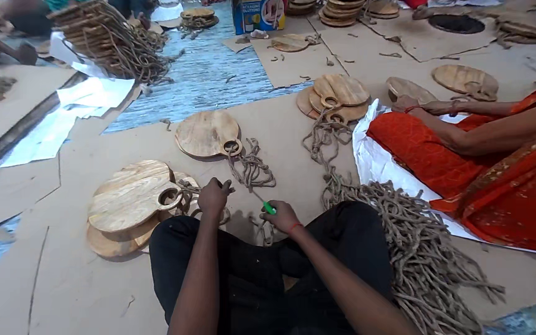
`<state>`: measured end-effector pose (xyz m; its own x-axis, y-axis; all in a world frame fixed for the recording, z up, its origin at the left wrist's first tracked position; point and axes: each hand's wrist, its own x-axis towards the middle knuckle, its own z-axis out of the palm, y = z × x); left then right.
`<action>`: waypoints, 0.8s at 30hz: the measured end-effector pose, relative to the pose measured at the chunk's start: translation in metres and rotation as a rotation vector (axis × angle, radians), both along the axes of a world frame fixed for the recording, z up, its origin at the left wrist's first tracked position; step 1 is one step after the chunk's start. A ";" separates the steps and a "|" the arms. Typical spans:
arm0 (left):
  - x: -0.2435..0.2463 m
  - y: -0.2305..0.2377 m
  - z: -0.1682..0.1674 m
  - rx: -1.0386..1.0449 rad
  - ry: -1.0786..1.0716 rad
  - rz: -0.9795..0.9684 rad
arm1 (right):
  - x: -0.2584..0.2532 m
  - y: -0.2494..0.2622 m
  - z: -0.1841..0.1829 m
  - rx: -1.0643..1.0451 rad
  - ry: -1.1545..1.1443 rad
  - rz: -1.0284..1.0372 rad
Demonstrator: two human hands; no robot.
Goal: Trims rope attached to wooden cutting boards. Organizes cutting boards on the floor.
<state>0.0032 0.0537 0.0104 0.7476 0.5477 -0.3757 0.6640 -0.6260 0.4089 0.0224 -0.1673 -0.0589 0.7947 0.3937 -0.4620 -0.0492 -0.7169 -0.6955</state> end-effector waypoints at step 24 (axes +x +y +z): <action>-0.010 0.044 -0.012 -0.007 0.213 -0.254 | 0.017 0.001 -0.034 -0.483 -0.040 0.389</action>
<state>-0.0067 0.0980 -0.0019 0.7641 0.3505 -0.5416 0.5581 -0.7802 0.2824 0.0398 -0.1668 -0.0934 0.6553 0.4117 -0.6333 0.2979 -0.9113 -0.2842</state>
